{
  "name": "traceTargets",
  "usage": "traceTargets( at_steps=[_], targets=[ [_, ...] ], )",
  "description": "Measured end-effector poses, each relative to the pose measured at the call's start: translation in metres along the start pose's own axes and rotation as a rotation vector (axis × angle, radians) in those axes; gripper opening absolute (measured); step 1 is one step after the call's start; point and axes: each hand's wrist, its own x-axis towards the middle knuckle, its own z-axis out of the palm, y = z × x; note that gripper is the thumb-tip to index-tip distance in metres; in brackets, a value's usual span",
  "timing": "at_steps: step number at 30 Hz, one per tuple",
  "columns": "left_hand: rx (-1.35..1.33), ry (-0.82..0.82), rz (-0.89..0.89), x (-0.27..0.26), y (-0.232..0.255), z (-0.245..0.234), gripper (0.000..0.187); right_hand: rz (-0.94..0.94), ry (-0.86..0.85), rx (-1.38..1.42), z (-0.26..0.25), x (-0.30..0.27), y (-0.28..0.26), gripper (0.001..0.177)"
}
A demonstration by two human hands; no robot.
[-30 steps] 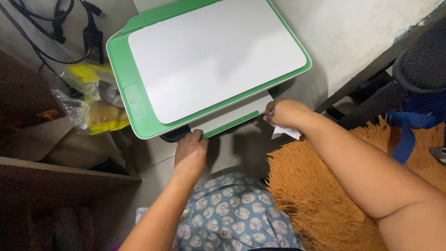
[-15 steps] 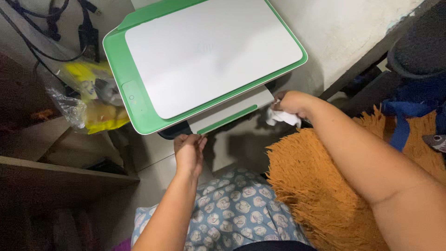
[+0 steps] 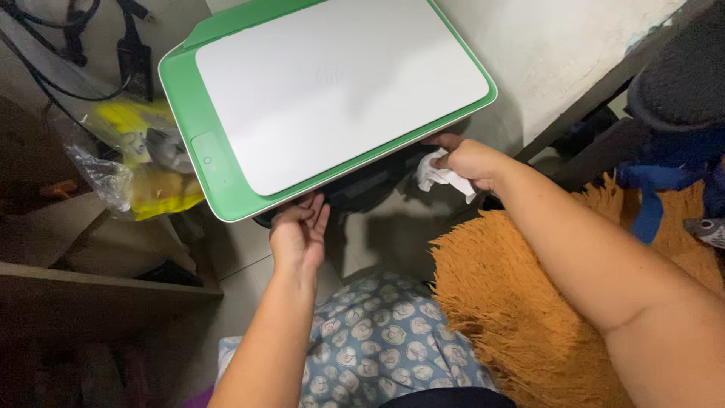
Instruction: The person wipes down the glass scanning bed and exterior of a printer with a cloth before organizing several storage boxes into a shelf and cleaning a small plastic container by hand.
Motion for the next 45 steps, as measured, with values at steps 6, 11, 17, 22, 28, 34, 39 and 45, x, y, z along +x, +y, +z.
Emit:
traceTargets(
  at_steps=[6,11,17,22,28,34,39,45],
  targets=[
    [-0.180,0.235,-0.228,0.069,-0.036,-0.075,0.036,-0.123,0.538,0.168,-0.030,0.035,0.019,0.036],
    [-0.285,0.061,-0.303,0.137,-0.104,-0.148,0.015,-0.236,0.601,0.389,-0.026,0.039,0.017,0.049],
    [-0.157,0.042,-0.313,0.171,-0.171,-0.133,0.013,-0.440,0.808,0.242,-0.023,-0.009,-0.021,0.053],
    [-0.052,0.087,-0.330,0.137,-0.128,-0.092,0.023,-0.855,0.904,-0.529,-0.001,-0.074,-0.076,0.032],
    [-0.099,-0.058,-0.254,0.170,-0.125,-0.127,0.020,-1.198,0.702,-0.753,0.057,-0.045,-0.195,0.019],
    [-0.122,-0.028,-0.296,0.106,-0.090,-0.095,0.030,-1.145,0.607,-0.820,0.101,0.087,-0.310,0.021],
    [-0.162,-0.047,-0.219,0.064,-0.043,-0.080,0.041,-1.042,0.591,-0.862,0.117,0.149,-0.335,0.026],
    [-0.229,-0.110,-0.206,0.092,-0.040,-0.113,0.043,-1.050,0.503,-0.896,0.106,0.157,-0.344,0.017]
  ],
)
